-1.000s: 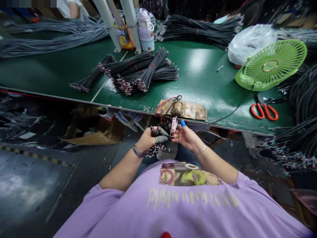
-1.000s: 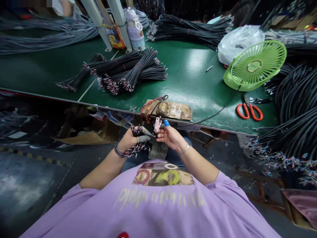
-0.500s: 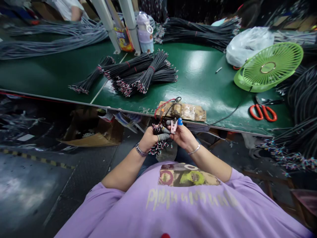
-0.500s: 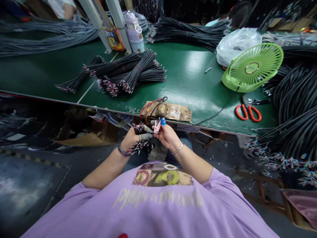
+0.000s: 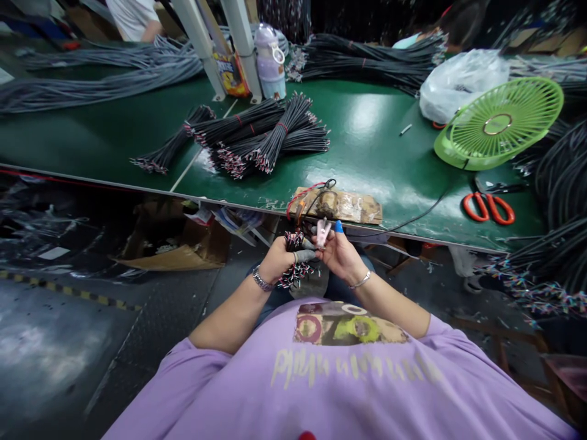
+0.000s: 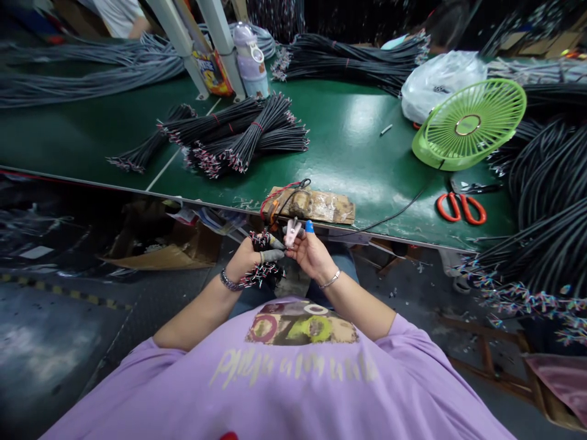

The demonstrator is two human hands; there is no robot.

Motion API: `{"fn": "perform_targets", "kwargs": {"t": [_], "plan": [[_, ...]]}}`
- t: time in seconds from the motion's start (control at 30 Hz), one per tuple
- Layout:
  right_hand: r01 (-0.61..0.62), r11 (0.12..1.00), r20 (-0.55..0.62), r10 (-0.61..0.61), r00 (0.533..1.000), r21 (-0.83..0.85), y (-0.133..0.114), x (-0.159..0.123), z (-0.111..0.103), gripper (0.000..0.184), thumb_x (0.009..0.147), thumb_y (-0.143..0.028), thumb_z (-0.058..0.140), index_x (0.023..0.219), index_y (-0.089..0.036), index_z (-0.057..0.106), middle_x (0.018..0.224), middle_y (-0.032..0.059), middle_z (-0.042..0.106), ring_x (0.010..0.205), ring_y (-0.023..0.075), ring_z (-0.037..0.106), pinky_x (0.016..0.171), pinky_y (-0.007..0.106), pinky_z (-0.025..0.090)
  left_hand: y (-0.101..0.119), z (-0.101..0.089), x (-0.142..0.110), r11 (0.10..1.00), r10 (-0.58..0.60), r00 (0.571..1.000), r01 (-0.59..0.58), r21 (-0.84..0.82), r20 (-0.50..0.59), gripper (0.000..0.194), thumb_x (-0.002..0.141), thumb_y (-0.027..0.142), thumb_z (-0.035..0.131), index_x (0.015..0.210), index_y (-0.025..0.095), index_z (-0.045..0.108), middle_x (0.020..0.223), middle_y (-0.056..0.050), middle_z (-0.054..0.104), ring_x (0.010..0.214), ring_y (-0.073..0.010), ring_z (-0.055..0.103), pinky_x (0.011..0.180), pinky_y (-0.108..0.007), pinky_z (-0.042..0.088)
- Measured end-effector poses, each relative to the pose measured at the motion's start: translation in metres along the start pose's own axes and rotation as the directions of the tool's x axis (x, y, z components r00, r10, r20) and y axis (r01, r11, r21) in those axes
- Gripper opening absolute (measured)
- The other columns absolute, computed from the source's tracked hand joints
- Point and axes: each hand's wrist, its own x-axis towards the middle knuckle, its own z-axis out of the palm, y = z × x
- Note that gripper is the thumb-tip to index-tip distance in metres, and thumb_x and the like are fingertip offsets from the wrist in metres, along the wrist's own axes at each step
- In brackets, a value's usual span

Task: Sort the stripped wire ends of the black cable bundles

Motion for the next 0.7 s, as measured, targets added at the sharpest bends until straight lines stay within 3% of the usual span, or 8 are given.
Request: {"fn": "perform_targets", "kwargs": {"t": [0.2,0.3,0.43,0.53,0.6,0.7], "plan": [[-0.226,0.971,0.027,0.224,0.974,0.076,0.001,-0.016,-0.007,0.041,0.093,-0.049,0.037,0.082,-0.017,0.059,0.074,0.0043,0.069,0.052,0.0094,0.055,0.051,0.020,0.048,-0.007,-0.003,-0.007,0.998,-0.030,0.999,0.028,0.057,0.027,0.029,0.056,0.034,0.081,0.067,0.011,0.065,0.059,-0.001,0.064,0.055,-0.0112,0.056,0.056,-0.024,0.046],[-0.250,0.967,0.025,0.249,0.968,0.054,0.003,-0.023,-0.010,0.035,0.093,-0.042,0.041,0.081,-0.015,0.060,0.076,0.0050,0.071,0.054,0.0091,0.057,0.052,0.020,0.049,-0.016,-0.006,-0.007,0.996,-0.043,0.999,0.044,0.073,-0.008,0.029,0.062,0.037,0.077,0.065,0.011,0.062,0.054,0.001,0.060,0.048,-0.0087,0.051,0.050,-0.022,0.043],[-0.165,0.984,0.037,0.167,0.985,-0.069,0.007,-0.028,-0.012,0.019,0.081,-0.035,0.063,0.080,-0.017,0.058,0.074,0.0031,0.071,0.051,0.0085,0.056,0.051,0.021,0.048,-0.024,-0.012,-0.005,0.992,-0.121,0.993,0.121,0.046,0.000,0.029,0.061,0.037,0.075,0.066,0.012,0.061,0.053,0.000,0.059,0.045,-0.0107,0.053,0.046,-0.024,0.043],[-0.045,0.969,0.063,0.062,0.996,-0.244,0.008,-0.027,-0.007,0.024,0.068,-0.030,0.075,0.081,-0.016,0.060,0.066,-0.0002,0.068,0.047,0.0062,0.051,0.047,0.018,0.043,-0.024,-0.013,-0.004,0.989,-0.124,0.991,0.119,0.088,0.058,0.025,0.059,0.032,0.076,0.061,0.013,0.058,0.050,0.000,0.058,0.044,-0.0105,0.052,0.046,-0.023,0.043],[0.036,0.931,0.090,-0.003,0.996,-0.364,0.006,-0.025,-0.001,0.027,0.064,-0.028,0.078,0.082,-0.015,0.063,0.064,-0.0018,0.065,0.049,0.0062,0.052,0.044,0.016,0.040,-0.022,-0.011,-0.003,0.992,-0.086,0.991,0.075,0.104,0.107,0.023,0.059,0.028,0.075,0.068,0.012,0.061,0.056,-0.001,0.062,0.050,-0.0113,0.055,0.052,-0.024,0.046],[0.121,0.869,0.131,-0.066,0.989,-0.479,0.005,-0.020,0.007,0.028,0.061,-0.028,0.079,0.082,-0.016,0.065,0.063,-0.0034,0.062,0.052,0.0077,0.053,0.046,0.017,0.041,-0.021,-0.006,-0.001,0.995,-0.020,0.990,0.006,0.102,0.141,0.036,0.055,0.023,0.077,0.087,0.011,0.065,0.075,-0.004,0.068,0.070,-0.0163,0.062,0.070,-0.028,0.050]]}}
